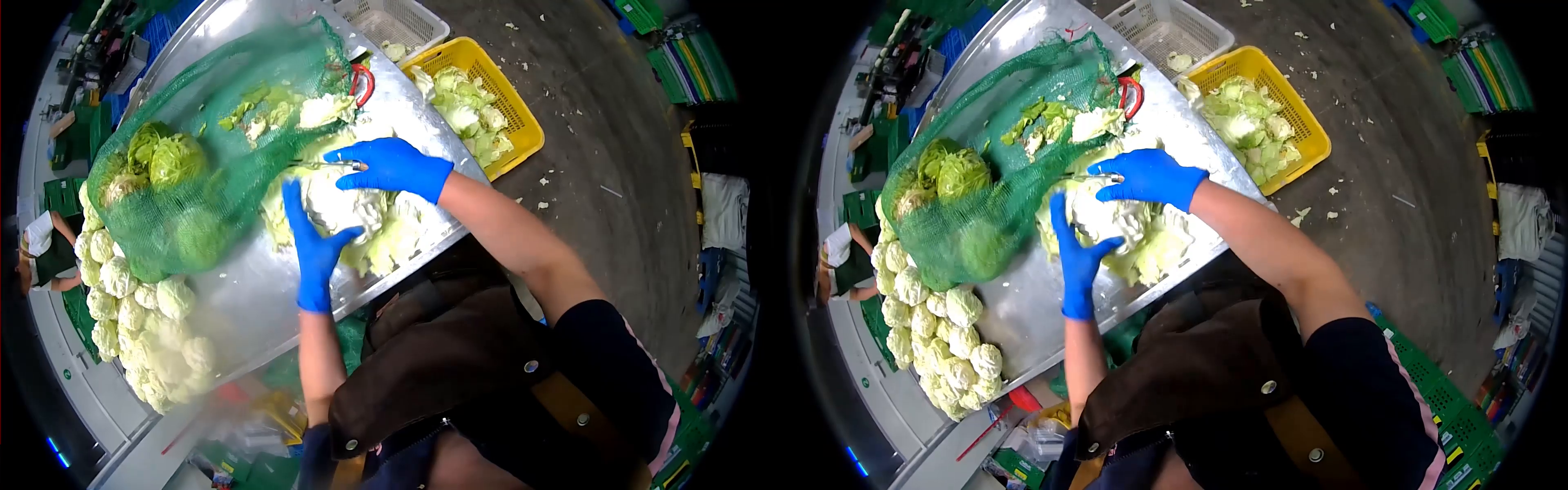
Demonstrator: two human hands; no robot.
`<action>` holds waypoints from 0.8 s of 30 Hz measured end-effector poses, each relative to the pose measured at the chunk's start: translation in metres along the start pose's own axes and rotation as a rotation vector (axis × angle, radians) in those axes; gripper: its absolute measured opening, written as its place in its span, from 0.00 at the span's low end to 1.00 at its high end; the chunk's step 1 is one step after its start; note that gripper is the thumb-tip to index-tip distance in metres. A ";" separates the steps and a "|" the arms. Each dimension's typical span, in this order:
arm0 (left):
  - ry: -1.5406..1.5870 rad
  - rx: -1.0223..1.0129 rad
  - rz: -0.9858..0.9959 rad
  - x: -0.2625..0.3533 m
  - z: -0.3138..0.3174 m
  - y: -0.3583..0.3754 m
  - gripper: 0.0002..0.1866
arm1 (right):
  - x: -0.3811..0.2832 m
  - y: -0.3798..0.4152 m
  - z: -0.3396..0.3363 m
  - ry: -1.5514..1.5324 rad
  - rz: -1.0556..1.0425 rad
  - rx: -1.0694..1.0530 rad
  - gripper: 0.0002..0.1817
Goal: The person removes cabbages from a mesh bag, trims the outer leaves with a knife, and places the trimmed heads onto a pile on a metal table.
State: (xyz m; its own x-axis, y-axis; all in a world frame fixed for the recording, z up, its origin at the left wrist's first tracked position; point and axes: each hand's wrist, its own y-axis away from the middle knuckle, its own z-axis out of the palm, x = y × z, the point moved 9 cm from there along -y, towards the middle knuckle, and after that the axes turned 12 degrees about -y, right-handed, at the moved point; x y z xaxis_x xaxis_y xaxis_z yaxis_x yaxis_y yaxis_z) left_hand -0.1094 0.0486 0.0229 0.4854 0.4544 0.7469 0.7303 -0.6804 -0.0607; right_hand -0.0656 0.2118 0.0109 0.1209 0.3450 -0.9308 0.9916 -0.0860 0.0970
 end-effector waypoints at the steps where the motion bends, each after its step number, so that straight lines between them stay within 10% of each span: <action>1: 0.067 0.072 -0.239 -0.032 0.001 0.022 0.60 | 0.004 0.001 -0.006 0.064 -0.002 0.126 0.29; 8: -0.073 0.213 -0.279 -0.008 0.042 0.049 0.65 | 0.066 0.015 -0.012 -0.133 0.129 0.463 0.20; 16: -0.066 0.207 -0.213 -0.019 0.025 0.045 0.59 | 0.096 0.059 -0.001 -0.546 0.659 0.322 0.20; 20: -0.233 0.105 -0.207 0.002 0.018 0.006 0.56 | -0.005 0.041 -0.045 0.269 0.085 0.252 0.33; 24: -0.207 0.011 -0.242 0.003 0.023 -0.023 0.58 | -0.031 0.038 -0.018 0.488 -0.033 0.019 0.40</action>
State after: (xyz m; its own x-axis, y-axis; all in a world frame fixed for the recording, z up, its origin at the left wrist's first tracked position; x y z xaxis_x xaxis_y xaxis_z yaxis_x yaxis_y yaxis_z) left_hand -0.1137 0.0792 0.0114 0.3833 0.7106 0.5900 0.8411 -0.5325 0.0949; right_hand -0.0308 0.2144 0.0495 0.1014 0.7453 -0.6590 0.9948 -0.0832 0.0589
